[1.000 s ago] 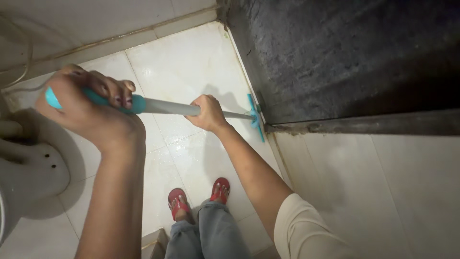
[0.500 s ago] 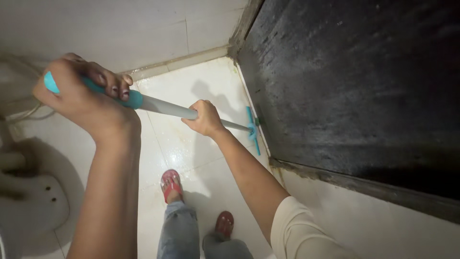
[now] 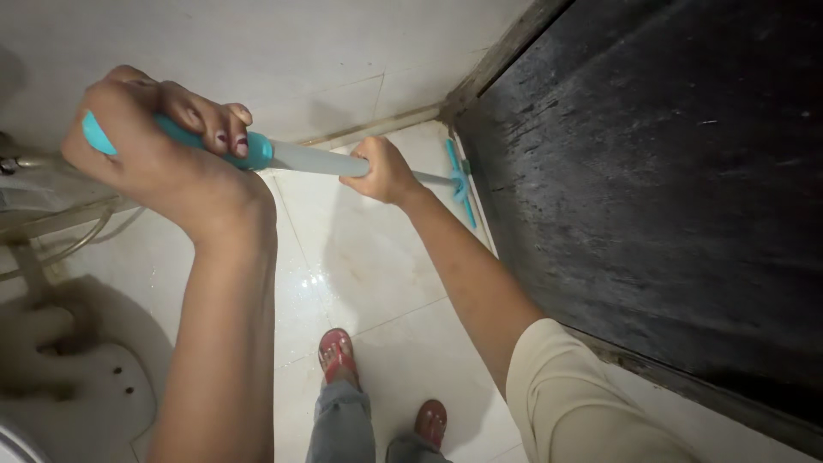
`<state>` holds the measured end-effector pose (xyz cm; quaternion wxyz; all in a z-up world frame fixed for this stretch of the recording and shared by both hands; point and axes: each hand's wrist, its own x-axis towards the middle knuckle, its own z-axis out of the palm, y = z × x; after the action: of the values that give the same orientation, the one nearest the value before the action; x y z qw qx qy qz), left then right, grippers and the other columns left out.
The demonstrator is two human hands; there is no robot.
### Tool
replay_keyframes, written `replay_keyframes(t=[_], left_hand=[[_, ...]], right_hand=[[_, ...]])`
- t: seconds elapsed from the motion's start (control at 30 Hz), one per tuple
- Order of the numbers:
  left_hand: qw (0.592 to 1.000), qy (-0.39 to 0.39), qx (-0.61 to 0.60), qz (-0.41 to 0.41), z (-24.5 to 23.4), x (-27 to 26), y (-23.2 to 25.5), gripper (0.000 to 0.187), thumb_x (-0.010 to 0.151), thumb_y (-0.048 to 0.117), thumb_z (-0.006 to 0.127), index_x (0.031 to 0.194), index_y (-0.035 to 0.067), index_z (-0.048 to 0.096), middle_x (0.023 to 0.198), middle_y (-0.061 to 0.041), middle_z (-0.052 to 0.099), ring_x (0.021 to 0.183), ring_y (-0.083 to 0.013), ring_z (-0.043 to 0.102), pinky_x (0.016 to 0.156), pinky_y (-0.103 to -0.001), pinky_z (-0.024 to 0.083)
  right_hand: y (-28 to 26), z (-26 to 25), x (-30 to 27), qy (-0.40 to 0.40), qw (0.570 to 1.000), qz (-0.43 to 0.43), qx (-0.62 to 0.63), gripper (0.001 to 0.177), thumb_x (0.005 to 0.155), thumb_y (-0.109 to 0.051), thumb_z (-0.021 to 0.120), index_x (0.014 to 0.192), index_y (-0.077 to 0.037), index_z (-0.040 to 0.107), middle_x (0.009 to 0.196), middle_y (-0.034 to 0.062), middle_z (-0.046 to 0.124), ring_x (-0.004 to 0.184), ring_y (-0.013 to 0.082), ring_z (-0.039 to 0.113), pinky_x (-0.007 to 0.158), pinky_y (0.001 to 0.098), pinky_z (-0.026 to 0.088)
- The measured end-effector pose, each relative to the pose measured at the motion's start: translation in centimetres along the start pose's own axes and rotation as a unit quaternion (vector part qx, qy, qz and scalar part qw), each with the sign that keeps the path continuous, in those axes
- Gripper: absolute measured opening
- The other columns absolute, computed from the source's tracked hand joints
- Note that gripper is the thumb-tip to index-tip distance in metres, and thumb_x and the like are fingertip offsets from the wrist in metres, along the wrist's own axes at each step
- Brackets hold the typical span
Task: The person cleans the bathroom floor by using a squeegee to push water and cleaning agent across the tiles and toward a drain, working around the base of the toilet and into the corners.
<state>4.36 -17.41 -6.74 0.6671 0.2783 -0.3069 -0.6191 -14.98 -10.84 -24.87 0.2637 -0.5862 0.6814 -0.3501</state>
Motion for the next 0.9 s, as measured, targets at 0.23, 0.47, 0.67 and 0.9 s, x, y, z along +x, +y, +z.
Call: replay_keyframes(t=[0.23, 0.47, 0.67, 0.9], left_hand=[[0.996, -0.039, 0.045, 0.066, -1.6, 1.9, 0.0, 0.032, 0.113, 0.015, 0.051, 0.086, 0.001, 0.043, 0.064, -0.010, 0.035, 0.048, -0.0190, 0.032, 0.050, -0.035, 0.035], [0.988, -0.071, 0.122, 0.069, -1.0, -1.8, 1.1, 0.029, 0.116, 0.017, 0.043, 0.091, 0.002, 0.041, 0.067, -0.011, 0.038, 0.050, -0.0210, 0.037, 0.053, -0.037, 0.039], [0.997, -0.028, 0.069, 0.013, 1.5, -5.8, 1.0, 0.011, 0.114, 0.011, 0.044, 0.111, 0.005, 0.034, 0.075, -0.015, 0.046, 0.051, -0.0229, 0.039, 0.049, -0.038, 0.039], [0.997, -0.009, 0.075, -0.032, 1.9, -12.0, 3.1, 0.015, 0.113, 0.010, 0.047, 0.113, 0.007, 0.032, 0.072, -0.013, 0.043, 0.051, -0.0219, 0.038, 0.051, -0.040, 0.042]], right_hand=[[2.5, 1.9, 3.1, 0.044, 0.996, -0.081, -0.006, 0.039, 0.068, -0.022, 0.087, 0.078, 0.004, 0.060, 0.078, 0.0210, 0.063, 0.074, 0.0341, 0.063, 0.067, 0.0421, 0.049], [0.8, 0.2, -0.1, 0.009, 0.999, -0.042, -0.010, 0.026, 0.065, -0.020, 0.086, 0.074, 0.000, 0.072, 0.077, 0.0192, 0.068, 0.076, 0.0334, 0.066, 0.068, 0.0413, 0.050], [-0.2, -1.6, -4.9, 0.052, 0.999, -0.010, 0.006, 0.026, 0.066, -0.021, 0.084, 0.072, 0.000, 0.070, 0.074, 0.0179, 0.070, 0.070, 0.0313, 0.069, 0.065, 0.0391, 0.053], [-2.1, -1.9, -12.9, 0.010, 0.996, 0.082, 0.013, 0.024, 0.067, -0.023, 0.081, 0.072, -0.001, 0.071, 0.074, 0.0176, 0.071, 0.069, 0.0304, 0.072, 0.066, 0.0377, 0.055]])
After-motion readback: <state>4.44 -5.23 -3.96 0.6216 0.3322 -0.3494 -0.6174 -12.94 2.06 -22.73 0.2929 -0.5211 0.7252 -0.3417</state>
